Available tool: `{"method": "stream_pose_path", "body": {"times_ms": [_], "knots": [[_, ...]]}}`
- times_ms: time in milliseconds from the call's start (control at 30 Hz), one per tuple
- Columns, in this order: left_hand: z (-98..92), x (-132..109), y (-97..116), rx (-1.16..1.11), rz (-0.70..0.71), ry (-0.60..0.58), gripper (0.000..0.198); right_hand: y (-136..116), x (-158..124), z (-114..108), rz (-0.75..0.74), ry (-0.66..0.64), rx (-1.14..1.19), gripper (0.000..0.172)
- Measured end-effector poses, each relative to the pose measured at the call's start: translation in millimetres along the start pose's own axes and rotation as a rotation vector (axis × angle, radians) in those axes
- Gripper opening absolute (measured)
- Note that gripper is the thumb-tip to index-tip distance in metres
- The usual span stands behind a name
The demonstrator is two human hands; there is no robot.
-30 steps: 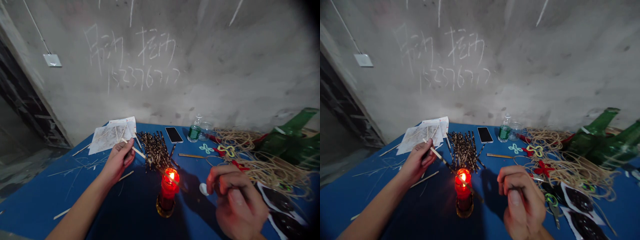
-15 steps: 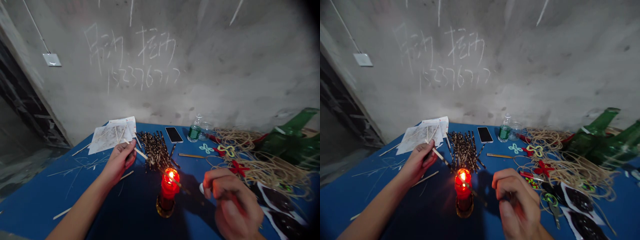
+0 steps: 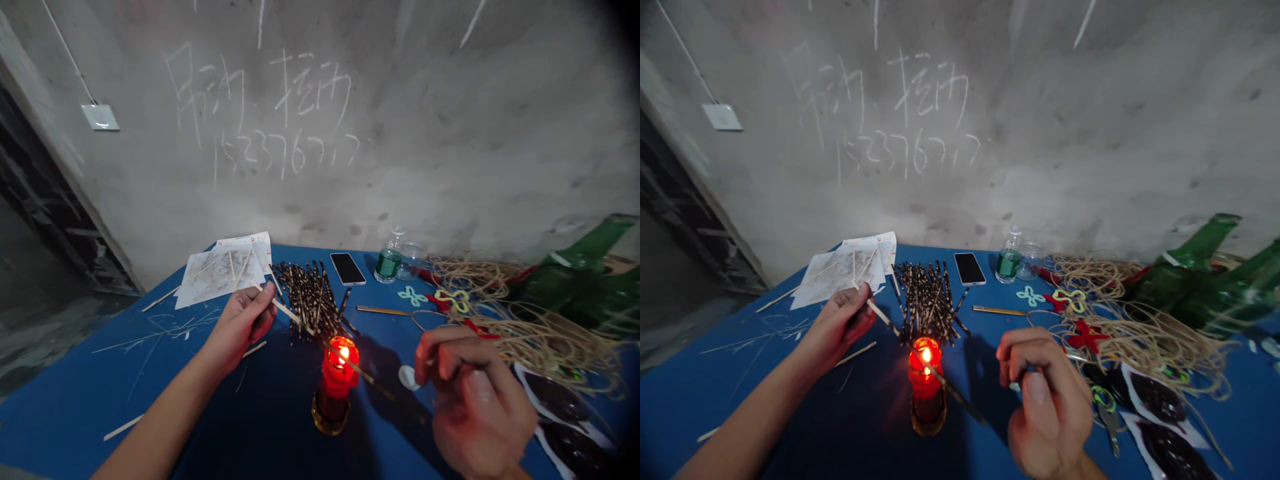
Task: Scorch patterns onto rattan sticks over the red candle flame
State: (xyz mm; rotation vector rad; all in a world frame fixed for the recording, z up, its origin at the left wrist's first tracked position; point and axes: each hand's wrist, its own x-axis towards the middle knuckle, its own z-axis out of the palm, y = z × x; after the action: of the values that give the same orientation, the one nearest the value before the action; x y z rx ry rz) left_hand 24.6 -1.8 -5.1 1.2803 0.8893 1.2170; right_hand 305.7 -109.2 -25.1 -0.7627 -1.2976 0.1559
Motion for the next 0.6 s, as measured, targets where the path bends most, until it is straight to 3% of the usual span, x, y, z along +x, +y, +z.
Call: {"method": "stream_pose_path", "body": {"times_ms": [200,600], "knots": [[0.8,-1.4,1.9,0.022,-0.015,-0.018,0.057,-3.7,6.2,4.8,0.061,0.074,0.064,0.031],[0.3,-2.6,0.4,0.053,-0.03,-0.023,0.061,-0.9,3.8,3.2,0.039,0.046,0.047,0.032]]}}
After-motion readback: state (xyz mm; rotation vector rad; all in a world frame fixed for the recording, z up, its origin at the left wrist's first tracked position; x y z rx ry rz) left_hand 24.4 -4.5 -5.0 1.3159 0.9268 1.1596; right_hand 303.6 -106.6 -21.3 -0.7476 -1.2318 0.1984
